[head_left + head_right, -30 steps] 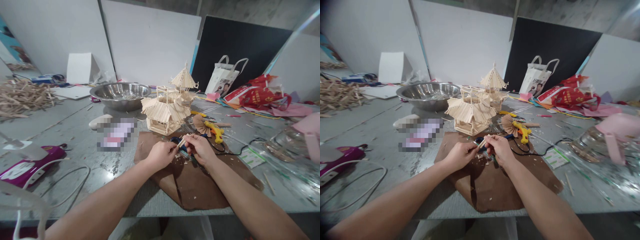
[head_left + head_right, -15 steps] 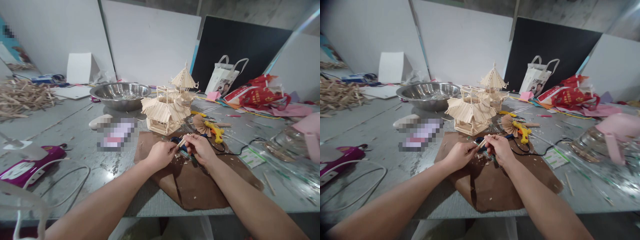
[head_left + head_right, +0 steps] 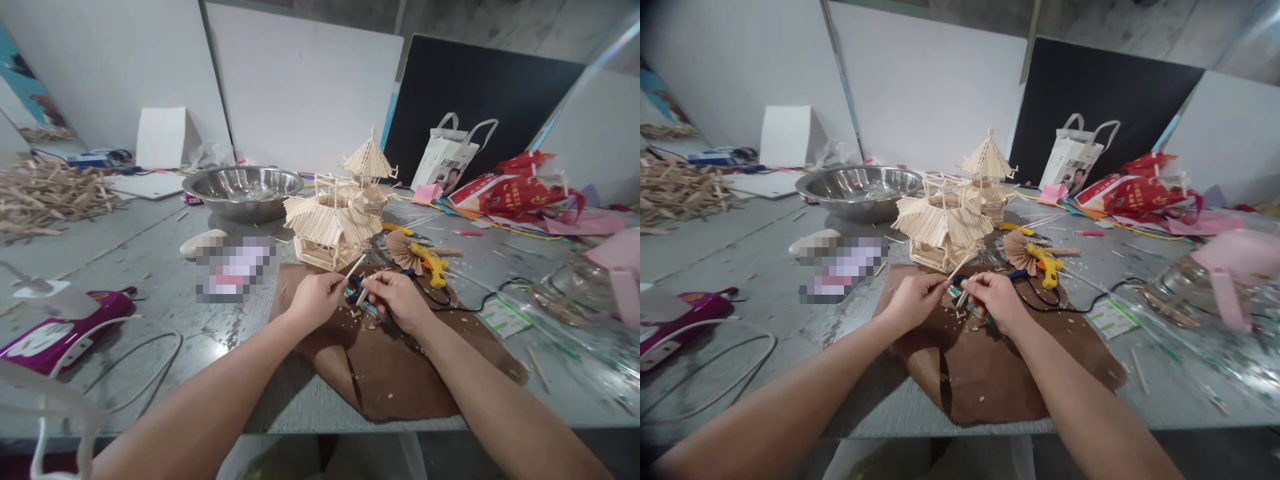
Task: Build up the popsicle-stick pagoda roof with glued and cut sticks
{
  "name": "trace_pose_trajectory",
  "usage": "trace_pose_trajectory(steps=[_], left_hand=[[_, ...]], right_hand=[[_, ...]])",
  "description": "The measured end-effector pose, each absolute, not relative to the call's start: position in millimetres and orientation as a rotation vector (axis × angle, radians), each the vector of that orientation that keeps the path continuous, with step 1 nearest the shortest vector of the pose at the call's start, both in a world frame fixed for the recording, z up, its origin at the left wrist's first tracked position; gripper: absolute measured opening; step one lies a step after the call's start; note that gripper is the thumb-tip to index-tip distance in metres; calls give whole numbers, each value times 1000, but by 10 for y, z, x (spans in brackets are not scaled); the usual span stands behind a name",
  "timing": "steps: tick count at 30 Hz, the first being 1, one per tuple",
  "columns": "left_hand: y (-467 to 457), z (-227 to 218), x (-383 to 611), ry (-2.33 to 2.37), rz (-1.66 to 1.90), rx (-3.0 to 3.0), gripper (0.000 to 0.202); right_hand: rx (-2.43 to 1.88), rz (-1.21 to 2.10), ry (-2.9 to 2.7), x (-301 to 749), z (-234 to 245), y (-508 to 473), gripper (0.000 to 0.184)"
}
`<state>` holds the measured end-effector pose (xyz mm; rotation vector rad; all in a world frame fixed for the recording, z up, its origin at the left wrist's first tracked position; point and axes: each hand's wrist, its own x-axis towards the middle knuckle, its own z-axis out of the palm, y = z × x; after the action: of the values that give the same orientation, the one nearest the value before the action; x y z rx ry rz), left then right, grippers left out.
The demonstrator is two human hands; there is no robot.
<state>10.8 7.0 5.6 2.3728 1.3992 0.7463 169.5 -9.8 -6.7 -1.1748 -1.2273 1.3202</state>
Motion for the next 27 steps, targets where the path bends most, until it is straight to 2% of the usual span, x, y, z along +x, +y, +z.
trace_pose_trajectory(steps=[3,6,10,13,16,18,23,25,27], left_hand=[[74,68,101,1389,794,2330,29],[63,81,108,1377,815,2302,27],[51,110,114,1351,830,2254,26],[65,115,107,1317,865,2223,28],[92,91,96,1302,897,2205,30],[107,68,90,1295,922,2187,30],[115,34,81,1300,968,2142,30],[113,33,78,1300,975,2136,30],[113,36,76,1293,982,2134,30]], right_hand=[[-1239,1361,-1656,1659,-76,-165,22],[-1221,1239,-2025,1630,-98,-212,23],[-1221,1097,-2173,1645,-75,-213,32],[-1359,694,-2151,1731,-11,-173,34],[-1676,228,-2139,1878,34,-114,37],[-1810,89,-2214,1984,28,-73,50],[-1960,140,-2485,2167,-55,-3,86],[-1950,171,-2524,2197,-72,14,93],[-1930,171,-2524,2204,-68,28,92]])
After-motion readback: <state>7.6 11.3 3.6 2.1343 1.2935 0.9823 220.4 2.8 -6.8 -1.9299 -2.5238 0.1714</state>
